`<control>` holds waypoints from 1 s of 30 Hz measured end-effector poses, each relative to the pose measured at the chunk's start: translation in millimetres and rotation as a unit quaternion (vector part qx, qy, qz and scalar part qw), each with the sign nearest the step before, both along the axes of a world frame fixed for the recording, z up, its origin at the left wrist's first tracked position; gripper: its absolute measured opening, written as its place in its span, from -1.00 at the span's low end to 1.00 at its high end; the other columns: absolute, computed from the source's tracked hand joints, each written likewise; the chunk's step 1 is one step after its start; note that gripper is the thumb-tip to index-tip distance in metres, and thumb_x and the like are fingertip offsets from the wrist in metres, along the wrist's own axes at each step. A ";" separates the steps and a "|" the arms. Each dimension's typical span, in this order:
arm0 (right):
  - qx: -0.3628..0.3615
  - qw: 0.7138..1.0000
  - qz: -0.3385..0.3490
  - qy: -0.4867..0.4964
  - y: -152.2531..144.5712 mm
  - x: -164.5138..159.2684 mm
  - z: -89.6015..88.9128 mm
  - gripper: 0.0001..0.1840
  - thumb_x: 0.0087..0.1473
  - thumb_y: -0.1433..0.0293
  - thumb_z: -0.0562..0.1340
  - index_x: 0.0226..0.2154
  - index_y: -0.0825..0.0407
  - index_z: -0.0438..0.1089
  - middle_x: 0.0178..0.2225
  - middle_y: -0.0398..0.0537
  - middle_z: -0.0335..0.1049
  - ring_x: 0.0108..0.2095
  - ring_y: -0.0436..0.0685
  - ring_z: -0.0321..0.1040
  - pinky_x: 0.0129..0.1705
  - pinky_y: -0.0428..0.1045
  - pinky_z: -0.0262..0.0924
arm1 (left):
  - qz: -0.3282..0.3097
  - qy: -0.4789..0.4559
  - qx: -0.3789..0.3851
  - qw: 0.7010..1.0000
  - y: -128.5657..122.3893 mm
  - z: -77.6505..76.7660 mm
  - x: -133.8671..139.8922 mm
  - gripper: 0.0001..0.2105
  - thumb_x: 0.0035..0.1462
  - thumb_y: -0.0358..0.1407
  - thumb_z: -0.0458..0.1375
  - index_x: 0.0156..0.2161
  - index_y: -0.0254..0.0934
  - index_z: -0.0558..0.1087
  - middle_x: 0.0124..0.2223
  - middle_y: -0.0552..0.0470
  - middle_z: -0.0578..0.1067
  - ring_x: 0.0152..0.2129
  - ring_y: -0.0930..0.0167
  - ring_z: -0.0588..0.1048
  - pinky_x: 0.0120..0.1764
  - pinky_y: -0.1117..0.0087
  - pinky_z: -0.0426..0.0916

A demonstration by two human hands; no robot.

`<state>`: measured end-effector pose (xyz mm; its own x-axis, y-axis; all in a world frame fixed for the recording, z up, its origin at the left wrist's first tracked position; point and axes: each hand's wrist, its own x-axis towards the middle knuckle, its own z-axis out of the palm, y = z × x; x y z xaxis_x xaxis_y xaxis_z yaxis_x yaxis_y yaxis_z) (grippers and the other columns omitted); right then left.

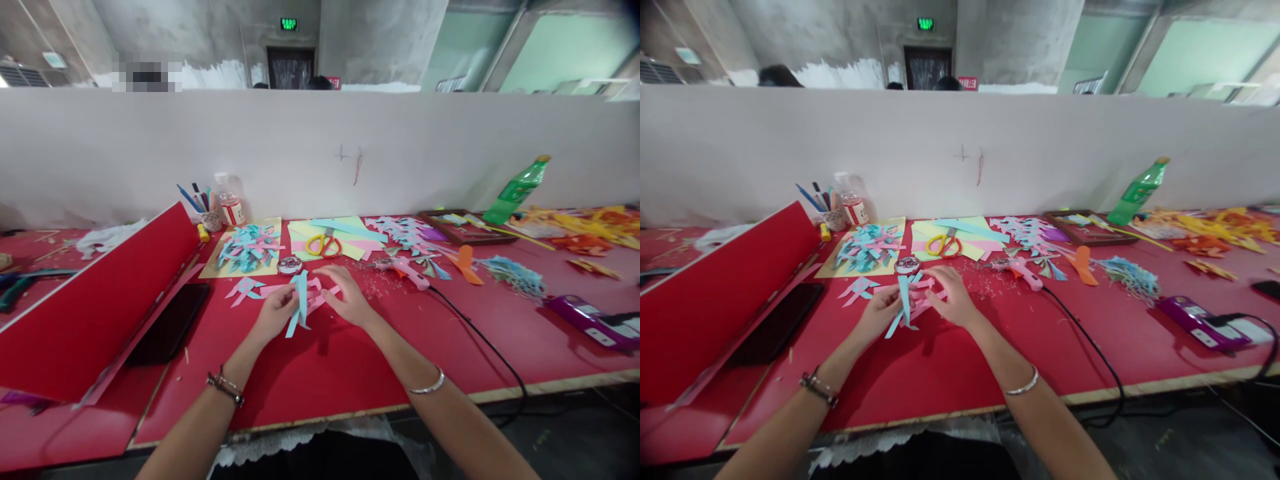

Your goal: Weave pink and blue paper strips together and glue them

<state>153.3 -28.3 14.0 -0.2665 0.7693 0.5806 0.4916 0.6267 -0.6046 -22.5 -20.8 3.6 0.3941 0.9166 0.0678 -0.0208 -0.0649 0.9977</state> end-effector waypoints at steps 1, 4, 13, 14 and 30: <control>-0.007 1.000 0.014 -0.024 -0.4 -0.1 0.8 -0.69 -0.05 0.38 0.08 -0.17 0.00 0.26 -0.15 0.00 0.26 -0.10 0.14 0.12 -0.05 0.09 -0.09 | -0.013 0.000 0.003 1.000 -1.6 1.1 0.8 -0.56 -0.11 -0.11 0.13 -0.16 -0.38 0.33 -0.52 0.08 0.43 -0.68 0.54 0.34 -0.61 0.51 0.28; -0.043 0.995 0.034 -0.079 -0.7 -2.2 -0.3 -0.80 -0.03 0.32 0.10 -0.31 -0.02 0.34 -0.13 -0.02 0.27 -0.08 0.13 0.12 -0.04 0.11 -0.17 | -0.030 0.003 0.007 1.000 -5.0 3.6 2.2 -0.57 -0.08 -0.15 0.12 -0.10 -0.36 0.28 -0.49 0.08 0.42 -0.68 0.55 0.34 -0.59 0.51 0.30; -0.150 0.985 0.090 -0.005 4.7 -2.8 -7.2 -0.70 0.05 0.28 0.00 -0.58 0.05 0.28 -0.62 -0.18 0.28 -0.55 -0.03 0.20 -0.28 -0.04 0.06 | -0.068 -0.031 -0.031 0.997 -4.0 -2.2 2.5 -0.51 -0.06 -0.15 0.11 -0.03 -0.29 0.12 -0.50 0.13 0.37 -0.69 0.52 0.39 -0.62 0.51 0.30; -0.158 0.982 0.097 0.017 5.1 -2.4 -8.2 -0.70 0.05 0.26 0.00 -0.56 0.04 0.28 -0.65 -0.19 0.25 -0.58 -0.04 0.18 -0.38 -0.08 0.07 | -0.072 -0.023 -0.034 0.997 -4.3 -1.8 3.0 -0.52 -0.06 -0.15 0.10 -0.04 -0.30 0.14 -0.52 0.15 0.35 -0.70 0.53 0.38 -0.62 0.51 0.29; -0.131 0.979 -0.029 0.156 11.0 2.5 -12.7 -0.74 -0.06 0.23 0.10 -0.50 0.08 0.34 -0.60 -0.14 0.23 -0.60 -0.05 0.07 -0.56 -0.12 -0.01 | -0.056 0.129 -0.030 0.990 -2.0 -1.6 1.6 -0.74 -0.04 -0.15 0.02 -0.55 -0.35 0.28 -0.70 0.11 0.35 -0.79 0.50 0.33 -0.67 0.49 0.23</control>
<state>155.9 -17.3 1.3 -0.0593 0.9111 0.4079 0.2867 0.4070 -0.8673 -20.9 -22.8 2.1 0.4899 0.8659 -0.1014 0.2323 -0.0175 0.9725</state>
